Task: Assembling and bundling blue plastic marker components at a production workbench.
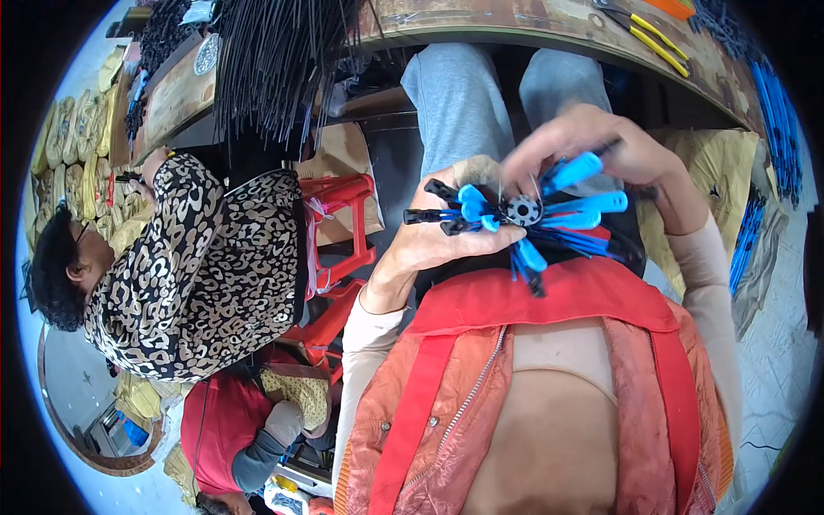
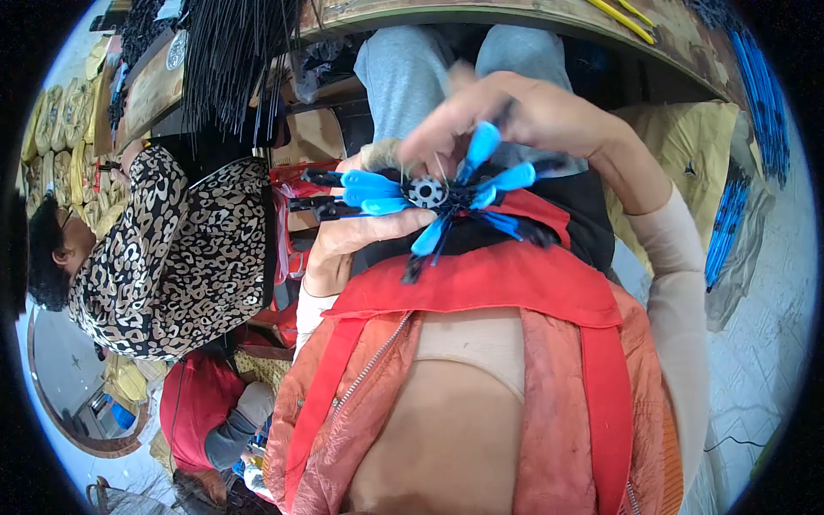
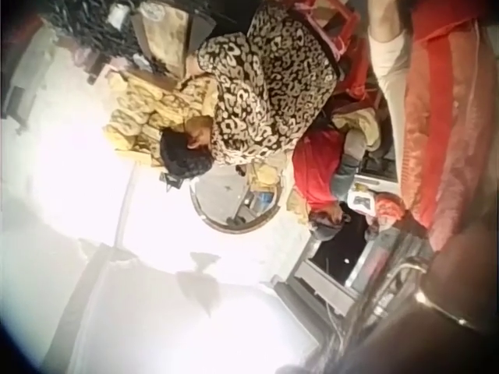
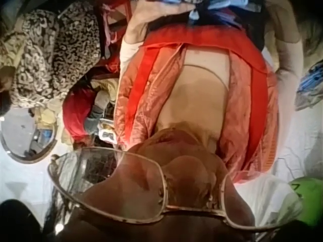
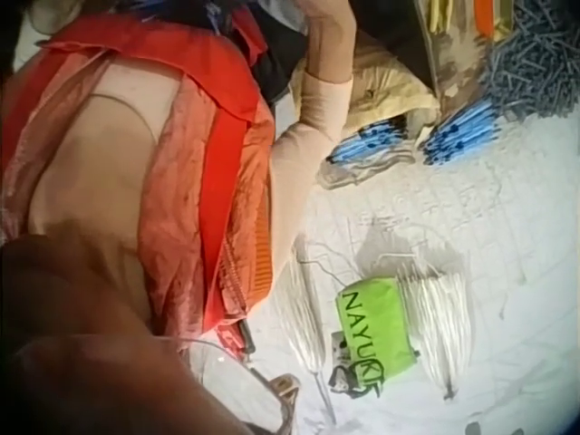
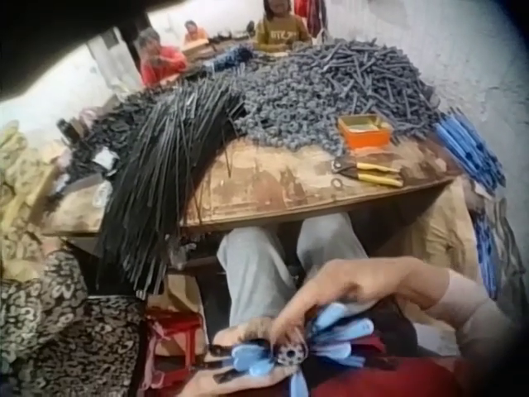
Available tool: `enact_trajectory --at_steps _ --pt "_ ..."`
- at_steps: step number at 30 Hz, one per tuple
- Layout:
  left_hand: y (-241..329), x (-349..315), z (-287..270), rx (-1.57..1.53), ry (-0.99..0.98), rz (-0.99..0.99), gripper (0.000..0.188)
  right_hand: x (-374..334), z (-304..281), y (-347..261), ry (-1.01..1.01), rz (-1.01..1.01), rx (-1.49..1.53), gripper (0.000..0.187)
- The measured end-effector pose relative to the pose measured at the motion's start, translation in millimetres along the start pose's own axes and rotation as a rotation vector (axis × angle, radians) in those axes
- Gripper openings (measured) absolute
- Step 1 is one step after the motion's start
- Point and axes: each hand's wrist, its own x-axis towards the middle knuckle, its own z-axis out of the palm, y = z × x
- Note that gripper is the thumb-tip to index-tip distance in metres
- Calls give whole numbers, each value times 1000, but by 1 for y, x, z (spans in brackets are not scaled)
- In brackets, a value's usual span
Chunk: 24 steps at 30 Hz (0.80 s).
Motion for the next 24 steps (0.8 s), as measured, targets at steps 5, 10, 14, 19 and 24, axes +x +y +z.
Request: enact_trajectory --at_steps 5,10,14,19,24 --pt "-8 0 8 -150 36 59 31 -22 19 12 52 -247 9 59" --pt "2 -2 13 -39 60 30 32 -19 58 17 449 -221 -255 38" --pt "19 1 14 -4 -67 91 44 -25 58 20 489 -399 -313 32" --pt "17 21 -50 -361 -716 -71 81 -43 55 26 517 -488 -365 34" --pt "40 68 -21 208 -682 35 22 -48 56 20 517 -499 -342 33"
